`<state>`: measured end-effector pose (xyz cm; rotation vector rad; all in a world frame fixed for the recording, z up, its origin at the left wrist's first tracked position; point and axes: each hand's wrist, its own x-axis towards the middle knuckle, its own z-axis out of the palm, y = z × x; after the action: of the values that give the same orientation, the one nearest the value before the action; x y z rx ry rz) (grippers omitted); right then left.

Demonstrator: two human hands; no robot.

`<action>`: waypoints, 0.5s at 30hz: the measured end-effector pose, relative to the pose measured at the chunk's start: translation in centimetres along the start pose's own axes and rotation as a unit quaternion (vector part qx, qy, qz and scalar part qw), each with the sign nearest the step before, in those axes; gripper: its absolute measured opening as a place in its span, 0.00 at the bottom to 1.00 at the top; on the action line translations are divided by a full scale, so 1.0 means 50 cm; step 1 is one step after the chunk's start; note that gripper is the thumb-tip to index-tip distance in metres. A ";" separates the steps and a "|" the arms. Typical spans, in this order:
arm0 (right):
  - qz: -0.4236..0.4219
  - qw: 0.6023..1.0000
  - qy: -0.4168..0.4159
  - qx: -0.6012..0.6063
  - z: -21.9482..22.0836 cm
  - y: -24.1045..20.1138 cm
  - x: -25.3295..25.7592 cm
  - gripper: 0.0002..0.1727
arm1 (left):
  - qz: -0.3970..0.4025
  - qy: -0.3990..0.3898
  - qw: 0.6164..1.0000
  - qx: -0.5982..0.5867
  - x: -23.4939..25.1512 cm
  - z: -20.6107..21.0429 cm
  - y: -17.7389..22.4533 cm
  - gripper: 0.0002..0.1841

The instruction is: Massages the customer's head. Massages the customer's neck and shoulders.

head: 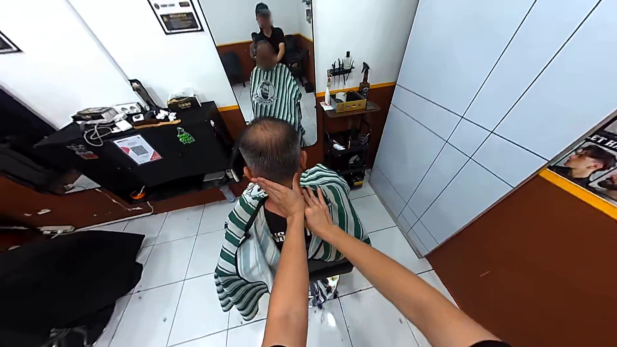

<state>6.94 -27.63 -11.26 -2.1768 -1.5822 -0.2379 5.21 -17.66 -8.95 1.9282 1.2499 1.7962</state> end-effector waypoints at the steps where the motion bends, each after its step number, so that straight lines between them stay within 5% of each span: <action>1: -0.012 1.000 -0.019 -0.001 -0.003 0.009 0.002 0.30 | -0.010 -0.013 1.000 0.015 -0.008 0.001 -0.002 0.62; 4: -0.020 0.995 -0.094 0.018 -0.037 0.026 0.010 0.37 | -0.027 -0.058 0.997 0.038 -0.023 0.001 -0.005 0.55; 6: -0.014 0.991 -0.124 0.042 -0.072 0.028 0.022 0.31 | -0.035 -0.095 0.994 0.048 -0.031 -0.007 -0.010 0.51; 8: -0.008 0.994 -0.016 0.106 -0.093 0.015 0.038 0.19 | -0.031 -0.131 0.989 0.054 -0.042 -0.024 -0.019 0.49; 10: 0.004 0.971 0.178 0.161 -0.094 -0.017 0.087 0.20 | -0.013 -0.160 0.985 0.063 -0.046 -0.046 -0.026 0.46; 12: 0.037 0.938 0.288 0.189 -0.092 -0.061 0.171 0.31 | 0.001 -0.203 0.975 0.086 -0.051 -0.067 -0.034 0.42; 15: 0.100 0.922 0.345 0.142 -0.092 -0.126 0.271 0.61 | 0.044 -0.260 0.954 0.141 -0.054 -0.098 -0.051 0.37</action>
<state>6.06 -16.39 -0.43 -1.7324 -0.9247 -0.5942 0.02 -19.81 -11.49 2.4280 1.2846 1.0610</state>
